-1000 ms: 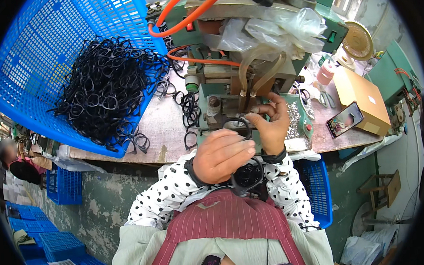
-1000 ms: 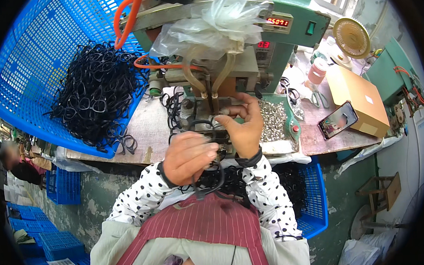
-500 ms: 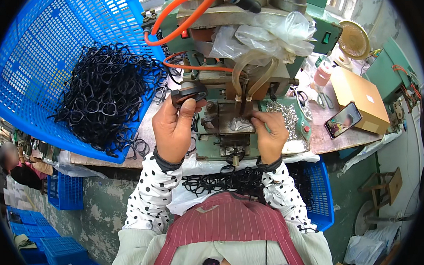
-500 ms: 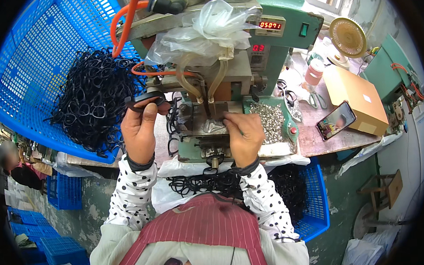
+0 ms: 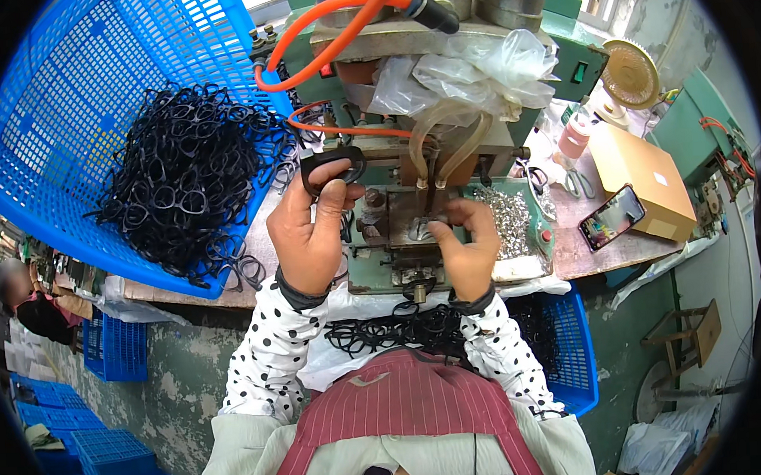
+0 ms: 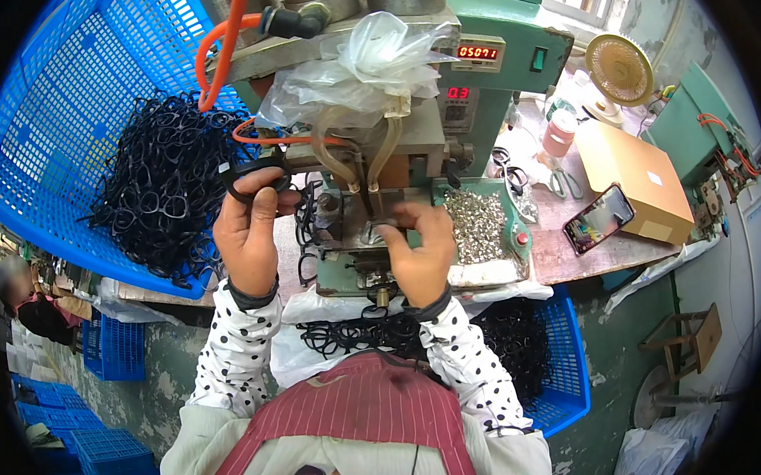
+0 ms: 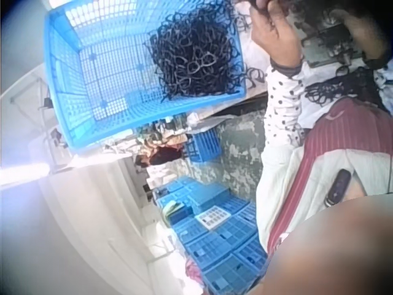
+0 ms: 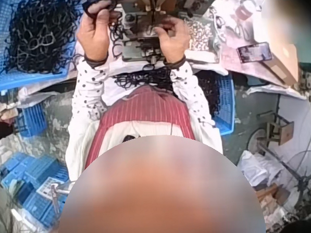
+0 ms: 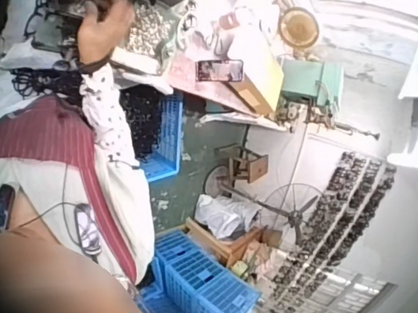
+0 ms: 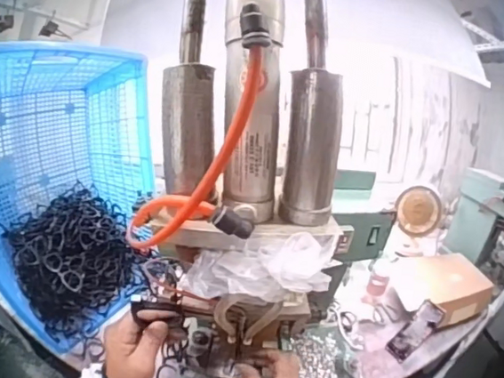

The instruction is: The person repeatedly picks up black eyeglass frames from a blue basket, places them into a press machine, and adds small metal components from a tray. The person operates the press to attach the components, then removes the assembled frames and places them on the table. This cycle continues throughout the clip.

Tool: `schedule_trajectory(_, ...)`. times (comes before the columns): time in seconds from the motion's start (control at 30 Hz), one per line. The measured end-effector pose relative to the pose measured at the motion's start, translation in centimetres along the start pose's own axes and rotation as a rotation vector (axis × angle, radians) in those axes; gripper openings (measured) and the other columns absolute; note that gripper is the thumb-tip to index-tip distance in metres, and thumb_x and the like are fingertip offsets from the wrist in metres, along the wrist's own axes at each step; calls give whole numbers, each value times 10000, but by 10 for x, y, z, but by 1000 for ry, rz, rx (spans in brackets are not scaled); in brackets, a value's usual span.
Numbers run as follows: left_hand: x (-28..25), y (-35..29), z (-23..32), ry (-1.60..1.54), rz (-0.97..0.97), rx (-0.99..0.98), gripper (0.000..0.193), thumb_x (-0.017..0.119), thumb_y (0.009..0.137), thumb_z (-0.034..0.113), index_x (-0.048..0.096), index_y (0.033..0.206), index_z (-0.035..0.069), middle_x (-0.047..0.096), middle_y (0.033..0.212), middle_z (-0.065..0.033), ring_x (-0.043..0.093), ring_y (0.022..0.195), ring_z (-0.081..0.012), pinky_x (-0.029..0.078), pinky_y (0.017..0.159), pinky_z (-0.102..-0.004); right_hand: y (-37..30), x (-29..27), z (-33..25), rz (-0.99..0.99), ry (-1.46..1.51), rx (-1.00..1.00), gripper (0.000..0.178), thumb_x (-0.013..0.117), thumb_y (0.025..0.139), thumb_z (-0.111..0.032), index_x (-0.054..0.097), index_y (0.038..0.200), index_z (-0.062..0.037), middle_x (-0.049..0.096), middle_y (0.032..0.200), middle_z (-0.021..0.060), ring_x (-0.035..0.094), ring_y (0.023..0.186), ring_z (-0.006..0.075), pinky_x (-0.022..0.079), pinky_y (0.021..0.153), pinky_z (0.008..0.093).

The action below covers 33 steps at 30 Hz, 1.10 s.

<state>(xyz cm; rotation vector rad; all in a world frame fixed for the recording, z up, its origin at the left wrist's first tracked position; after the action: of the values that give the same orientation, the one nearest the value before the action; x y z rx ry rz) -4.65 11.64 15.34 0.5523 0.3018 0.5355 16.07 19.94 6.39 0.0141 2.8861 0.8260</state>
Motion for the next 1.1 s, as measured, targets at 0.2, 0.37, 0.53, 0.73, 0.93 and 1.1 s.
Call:
schedule_trajectory(0.2, -1, -1, 1, 0, -12, 71, 214, 540, 985, 137, 608, 1099, -31, 682, 946, -93, 685, 821, -153, 526, 707, -255, -1, 14, 5, 48, 234, 29, 399, 750, 720, 42, 520, 1045, 26, 604, 874, 103, 639, 791, 198, 510, 731, 289)
schedule_trajectory(0.37, 2, -5, 2, 117, -33, 108, 193, 564, 962, 112, 614, 1098, -16, 678, 970, -121, 673, 798, -153, 508, 670, -255, -7, 19, 19, 68, 389, 94, 403, 715, 754, 66, 478, 1079, 38, 606, 888, 97, 651, 789, 165, 526, 726, 272)
schedule_trajectory(0.53, 72, -90, 37, 197, -443, 779, 438, 631, 735, -13, 610, 1171, 26, 639, 1157, -131, 630, 1011, -276, 505, 902, -429, 11, 5, 9, -8, 124, -58, 326, 740, 725, 12, 582, 1010, -3, 620, 908, 102, 645, 792, 198, 504, 705, 308)
schedule_trajectory(0.73, 103, -97, 15, 177, -635, 762, 443, 619, 762, 1, 579, 1204, 11, 602, 1232, -140, 609, 1013, -312, 497, 922, -425, 40, -104, 108, 215, -625, 19, 249, 737, 766, -163, 660, 996, -106, 695, 858, 71, 655, 750, 253, 504, 675, 367)
schedule_trajectory(0.93, 110, -98, 5, 274, -687, 781, 485, 650, 724, -20, 603, 1204, 25, 642, 1193, -143, 620, 1025, -325, 496, 907, -456, 27, -88, 121, -137, -867, -136, 313, 780, 679, -256, 695, 946, -117, 671, 970, 82, 595, 932, 302, 457, 810, 442)
schedule_trajectory(1.1, 106, -100, 7, 279, -699, 754, 509, 607, 690, -56, 609, 1193, 17, 622, 1223, -144, 627, 1021, -308, 494, 922, -450, 19, -85, 127, -125, -705, -121, 137, 774, 671, -222, 714, 743, -122, 659, 1028, 16, 539, 1024, 259, 363, 857, 462)
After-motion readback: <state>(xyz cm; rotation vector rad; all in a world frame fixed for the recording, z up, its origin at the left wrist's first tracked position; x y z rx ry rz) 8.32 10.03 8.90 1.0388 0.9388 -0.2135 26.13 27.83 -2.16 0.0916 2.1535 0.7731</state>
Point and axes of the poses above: each hand's wrist, its own y-axis towards the middle knuckle, its own x-axis out of the palm, z = x × y, the point moved 10 cm from there along y, towards the middle knuckle
